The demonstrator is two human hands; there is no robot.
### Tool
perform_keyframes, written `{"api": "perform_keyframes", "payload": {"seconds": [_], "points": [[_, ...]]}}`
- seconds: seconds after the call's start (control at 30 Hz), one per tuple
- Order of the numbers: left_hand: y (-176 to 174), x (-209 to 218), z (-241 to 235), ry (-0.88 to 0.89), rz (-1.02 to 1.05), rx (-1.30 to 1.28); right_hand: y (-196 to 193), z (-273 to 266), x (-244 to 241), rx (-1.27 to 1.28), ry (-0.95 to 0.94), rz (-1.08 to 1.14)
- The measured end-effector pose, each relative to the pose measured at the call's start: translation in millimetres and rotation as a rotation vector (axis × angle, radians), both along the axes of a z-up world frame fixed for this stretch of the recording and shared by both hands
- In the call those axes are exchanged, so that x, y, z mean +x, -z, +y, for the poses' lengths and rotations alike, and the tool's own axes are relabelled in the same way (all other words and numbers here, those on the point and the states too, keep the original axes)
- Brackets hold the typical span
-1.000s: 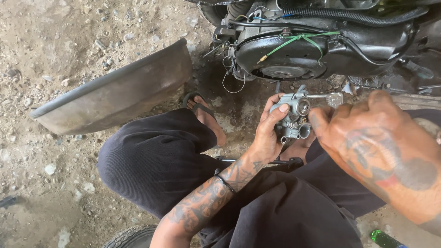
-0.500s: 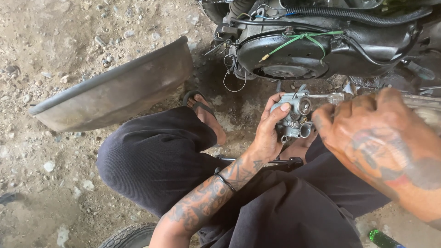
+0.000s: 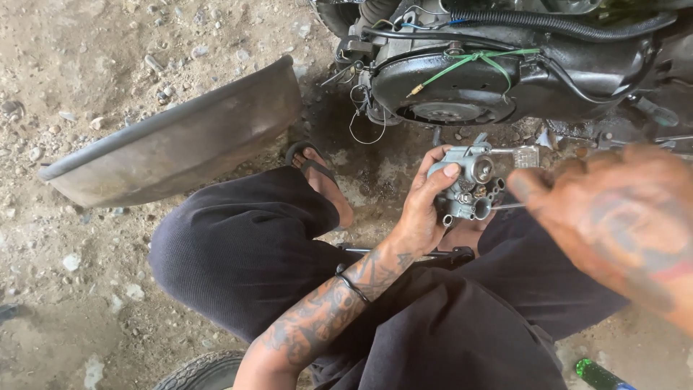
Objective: Removing a carburetor from a motorcycle engine and disassembling it using a screwdriver.
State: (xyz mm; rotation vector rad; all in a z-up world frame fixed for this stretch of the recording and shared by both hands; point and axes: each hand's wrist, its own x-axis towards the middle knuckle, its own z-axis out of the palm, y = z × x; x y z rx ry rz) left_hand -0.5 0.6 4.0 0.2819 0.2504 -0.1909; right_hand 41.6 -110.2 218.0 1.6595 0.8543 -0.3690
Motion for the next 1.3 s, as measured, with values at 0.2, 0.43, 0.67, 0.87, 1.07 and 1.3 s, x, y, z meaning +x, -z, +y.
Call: {"api": "perform_keyframes", "payload": {"seconds": [0.2,0.43,0.67,0.87,1.07,1.3], "points": [[-9,0,6,0.031,-0.039,-0.032,12,-35,23,0.123,0.499,0.145],[-13,1,6,0.038,-0.05,-0.078,39,-48,11,1.197,0.585,0.489],[-1,7,11,0.009,-0.15,0.019,4,-69,13,0.616,1.143,0.459],[-12,9,16,-0.038,-0.221,0.262,-21,-36,6,0.694,1.406,0.483],[-11,8,19,-0.047,-0.272,0.343,6,-61,4,1.053,1.831,0.626],[-12,6,21,-0.064,-0.272,0.368,23,-78,7,1.247,1.995,0.898]]}}
